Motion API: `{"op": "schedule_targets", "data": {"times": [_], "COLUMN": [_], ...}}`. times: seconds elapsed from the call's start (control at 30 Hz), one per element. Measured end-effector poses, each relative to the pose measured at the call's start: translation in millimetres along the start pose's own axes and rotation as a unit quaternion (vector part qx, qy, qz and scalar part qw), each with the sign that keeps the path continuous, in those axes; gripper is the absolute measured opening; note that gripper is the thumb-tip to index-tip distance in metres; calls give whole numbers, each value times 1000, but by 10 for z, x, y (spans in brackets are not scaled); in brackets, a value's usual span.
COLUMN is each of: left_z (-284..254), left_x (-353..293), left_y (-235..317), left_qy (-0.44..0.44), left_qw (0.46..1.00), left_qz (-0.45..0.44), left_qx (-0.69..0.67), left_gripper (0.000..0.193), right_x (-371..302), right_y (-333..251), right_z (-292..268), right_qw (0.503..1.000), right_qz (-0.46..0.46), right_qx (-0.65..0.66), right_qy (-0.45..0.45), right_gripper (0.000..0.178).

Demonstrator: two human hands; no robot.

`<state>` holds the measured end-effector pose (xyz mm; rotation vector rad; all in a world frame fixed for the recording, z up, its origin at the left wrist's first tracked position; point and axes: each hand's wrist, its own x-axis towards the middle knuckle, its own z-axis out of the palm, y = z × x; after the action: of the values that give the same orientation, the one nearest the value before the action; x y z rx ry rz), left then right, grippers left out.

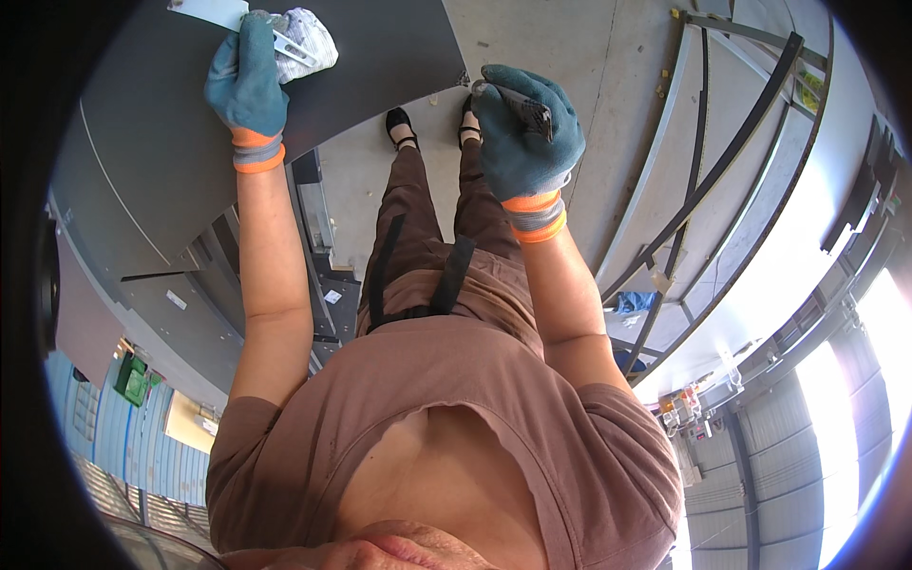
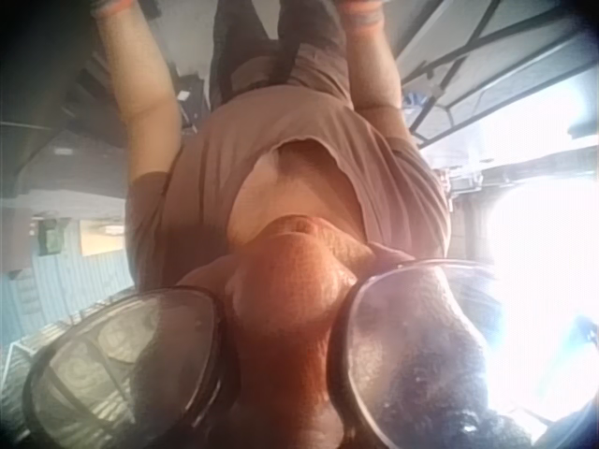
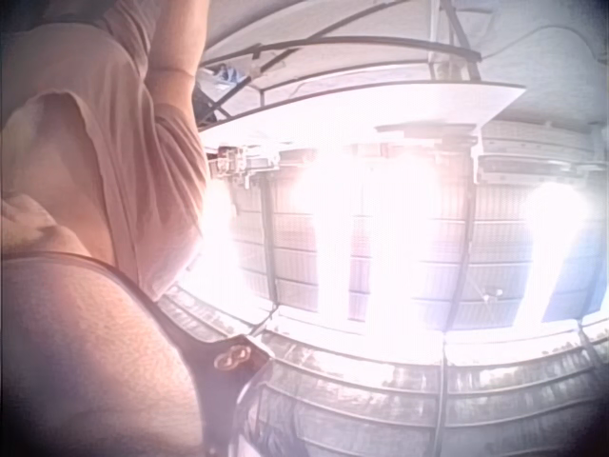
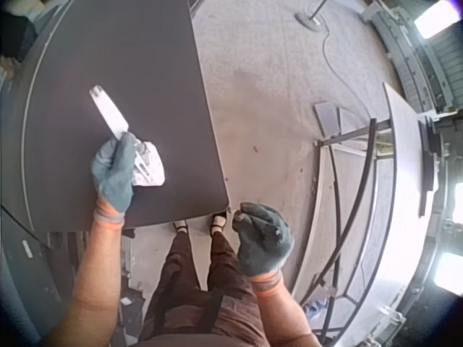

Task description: The person applies a white adhesive from a tube onto the edge of a large dark panel using a small white plastic spreader. They repeatedly squeeze the tube and smooth the adhesive along the panel edge, occasionally wiping the spreader with a cloth. The task is performed in a workshop with other panels and tools visible.

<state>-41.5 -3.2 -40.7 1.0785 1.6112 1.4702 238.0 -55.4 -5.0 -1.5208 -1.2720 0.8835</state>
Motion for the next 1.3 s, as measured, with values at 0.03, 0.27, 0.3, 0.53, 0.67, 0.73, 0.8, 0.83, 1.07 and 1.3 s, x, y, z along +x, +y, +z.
{"op": "schedule_targets", "data": {"times": [0.03, 0.27, 0.3, 0.53, 0.67, 0.73, 0.8, 0.83, 1.07, 1.3], "left_z": [-1, -12, -11, -17, -22, -28, -32, -33, -35, -36], "left_x": [-2, 5, 13, 21, 19, 18, 22, 24, 23, 45], "left_y": [4, 4, -4, -10, -7, -3, -4, -5, 0, -23], "left_qy": [0, 0, 0, 1, 1, 1, 1, 1, 2, 3], "left_qw": [1000, 1000, 1000, 1000, 1000, 1000, 1000, 999, 999, 999], "left_qz": [1, 6, 7, 11, 14, 15, 16, 17, 22, 27], "left_qx": [1, 7, 8, 18, 22, 24, 26, 27, 34, 42], "left_gripper": [16, 17, 17, 18, 18, 18, 18, 18, 19, 20], "right_x": [0, -5, -2, 2, -2, 7, 13, 15, 25, 35], "right_y": [2, 16, 17, 11, 35, 34, 32, 33, 13, 75], "right_z": [-9, 25, 24, 25, 14, 8, -1, -6, -4, -20], "right_qw": [1000, 1000, 1000, 1000, 1000, 999, 999, 999, 999, 1000], "right_qz": [0, -2, 1, -4, -10, -20, -26, -26, -23, -20], "right_qx": [-3, 5, 4, -11, -18, -25, -28, -28, -29, -17], "right_qy": [2, -2, -5, -11, -14, -14, -16, -17, -7, 0], "right_gripper": [16, 16, 16, 17, 16, 16, 16, 16, 16, 15]}}
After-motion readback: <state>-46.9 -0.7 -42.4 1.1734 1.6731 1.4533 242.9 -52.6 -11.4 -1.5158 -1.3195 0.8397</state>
